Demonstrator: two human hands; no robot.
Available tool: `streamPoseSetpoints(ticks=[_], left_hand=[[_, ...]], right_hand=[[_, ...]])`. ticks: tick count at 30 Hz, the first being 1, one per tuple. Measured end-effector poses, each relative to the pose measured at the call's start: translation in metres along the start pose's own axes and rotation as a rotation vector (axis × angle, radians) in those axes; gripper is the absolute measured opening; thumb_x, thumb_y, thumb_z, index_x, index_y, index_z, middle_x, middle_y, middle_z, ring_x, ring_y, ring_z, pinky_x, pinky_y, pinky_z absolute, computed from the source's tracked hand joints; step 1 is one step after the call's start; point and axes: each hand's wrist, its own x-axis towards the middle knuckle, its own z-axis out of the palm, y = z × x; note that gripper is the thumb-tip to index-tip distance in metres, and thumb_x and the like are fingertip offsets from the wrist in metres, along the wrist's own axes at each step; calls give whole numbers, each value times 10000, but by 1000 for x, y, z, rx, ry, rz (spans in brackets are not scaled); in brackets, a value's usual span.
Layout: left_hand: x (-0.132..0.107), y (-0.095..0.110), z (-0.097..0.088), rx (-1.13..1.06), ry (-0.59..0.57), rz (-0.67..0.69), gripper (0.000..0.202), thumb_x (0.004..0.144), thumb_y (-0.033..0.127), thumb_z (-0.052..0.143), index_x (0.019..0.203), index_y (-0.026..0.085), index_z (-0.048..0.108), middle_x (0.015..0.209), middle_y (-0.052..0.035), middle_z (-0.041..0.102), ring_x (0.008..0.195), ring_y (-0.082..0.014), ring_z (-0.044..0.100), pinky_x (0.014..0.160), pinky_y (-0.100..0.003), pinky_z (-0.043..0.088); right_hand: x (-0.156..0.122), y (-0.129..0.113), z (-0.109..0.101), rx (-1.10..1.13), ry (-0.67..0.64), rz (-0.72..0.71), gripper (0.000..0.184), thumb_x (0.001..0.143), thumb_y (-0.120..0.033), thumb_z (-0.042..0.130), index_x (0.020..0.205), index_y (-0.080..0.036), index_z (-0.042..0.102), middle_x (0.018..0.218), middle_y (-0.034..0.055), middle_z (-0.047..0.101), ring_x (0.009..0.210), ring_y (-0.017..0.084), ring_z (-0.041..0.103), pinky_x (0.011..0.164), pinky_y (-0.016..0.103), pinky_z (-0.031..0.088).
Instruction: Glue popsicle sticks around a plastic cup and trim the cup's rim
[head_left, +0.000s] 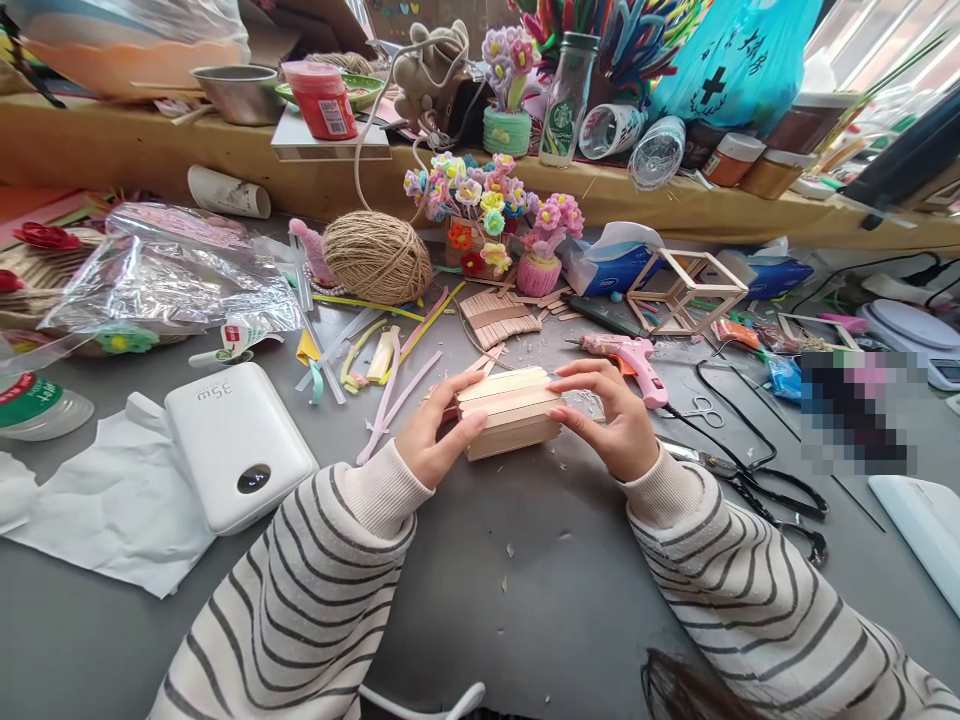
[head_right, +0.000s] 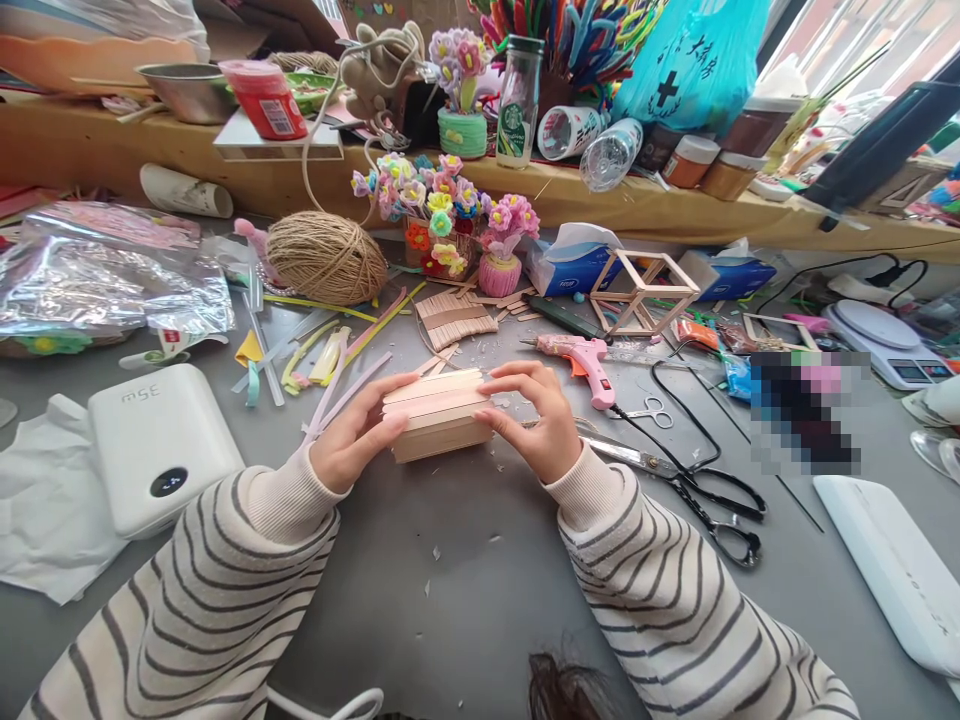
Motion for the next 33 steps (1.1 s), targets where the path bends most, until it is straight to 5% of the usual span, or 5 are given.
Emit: streamPoseSetpoints(ticks=[8,19,33], left_hand=[[3,-6,-3,33,46,48,511,806,506,373,1166,165,497,1215,-92,518,1179,-263,408,1030,-393,268],[4,-7,-4,27,-1,33,516,790,463,432,1191,139,457,1212,-113,490,1119,-261,452,927,-370,402],[5,-7,-1,38,7,18,552,774,502,457,1191,139,463,1167,-121,492,1059,-253,481,910,-383,408]], right_hand=[[-1,0,1,7,4,10,165,733,-329,632,858,-221,620,960,65,582,955,204,538,882,416,414],[2,-9,4,-172,39,-96,176,722,-336,644,853,-220,636,966,64,593,934,207,527,872,396,393],[0,-8,13,-63,49,6,202,728,-378,629,838,-209,611,999,72,586,972,211,520,887,424,372]])
